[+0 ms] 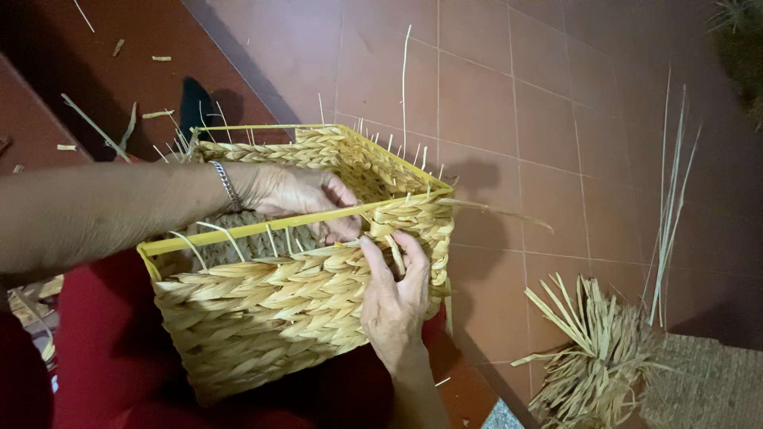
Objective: The person weaves a rectangular basket using dried palm leaves. They interlace the leaves through a yellow frame, trim excess with pliers, and continue weaving the sides.
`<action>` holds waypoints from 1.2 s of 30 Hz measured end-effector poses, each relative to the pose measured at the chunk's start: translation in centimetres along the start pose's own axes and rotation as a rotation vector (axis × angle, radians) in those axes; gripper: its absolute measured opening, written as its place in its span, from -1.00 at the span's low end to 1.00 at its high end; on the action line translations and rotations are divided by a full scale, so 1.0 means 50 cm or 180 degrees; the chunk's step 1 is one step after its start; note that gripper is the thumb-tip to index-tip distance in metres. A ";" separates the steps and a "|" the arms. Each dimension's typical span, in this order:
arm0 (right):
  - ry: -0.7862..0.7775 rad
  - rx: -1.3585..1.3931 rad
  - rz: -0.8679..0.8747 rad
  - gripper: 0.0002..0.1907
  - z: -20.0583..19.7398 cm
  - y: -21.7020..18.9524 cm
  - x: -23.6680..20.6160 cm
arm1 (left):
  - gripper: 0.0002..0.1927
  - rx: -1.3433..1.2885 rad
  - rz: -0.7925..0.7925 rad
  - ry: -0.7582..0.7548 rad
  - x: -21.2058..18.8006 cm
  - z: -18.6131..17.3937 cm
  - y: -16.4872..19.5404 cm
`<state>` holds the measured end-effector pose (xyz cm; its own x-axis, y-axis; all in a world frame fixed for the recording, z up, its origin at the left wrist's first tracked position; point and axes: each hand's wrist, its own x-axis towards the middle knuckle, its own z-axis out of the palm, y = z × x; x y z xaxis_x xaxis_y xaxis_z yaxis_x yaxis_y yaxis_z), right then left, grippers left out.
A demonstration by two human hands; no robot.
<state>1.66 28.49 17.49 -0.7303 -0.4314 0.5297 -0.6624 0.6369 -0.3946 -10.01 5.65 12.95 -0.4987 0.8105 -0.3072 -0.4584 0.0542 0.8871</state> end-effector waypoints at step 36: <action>0.0046 -0.0515 -0.0320 -0.46 0.015 -0.005 -0.026 | -0.71 -0.0099 0.0082 -0.0346 -0.029 0.009 -0.007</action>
<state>2.63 28.39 16.33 -0.6585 -0.4897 0.5715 -0.6956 0.6859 -0.2138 -8.80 4.73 13.25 -0.4286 0.8700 -0.2436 -0.4697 0.0158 0.8827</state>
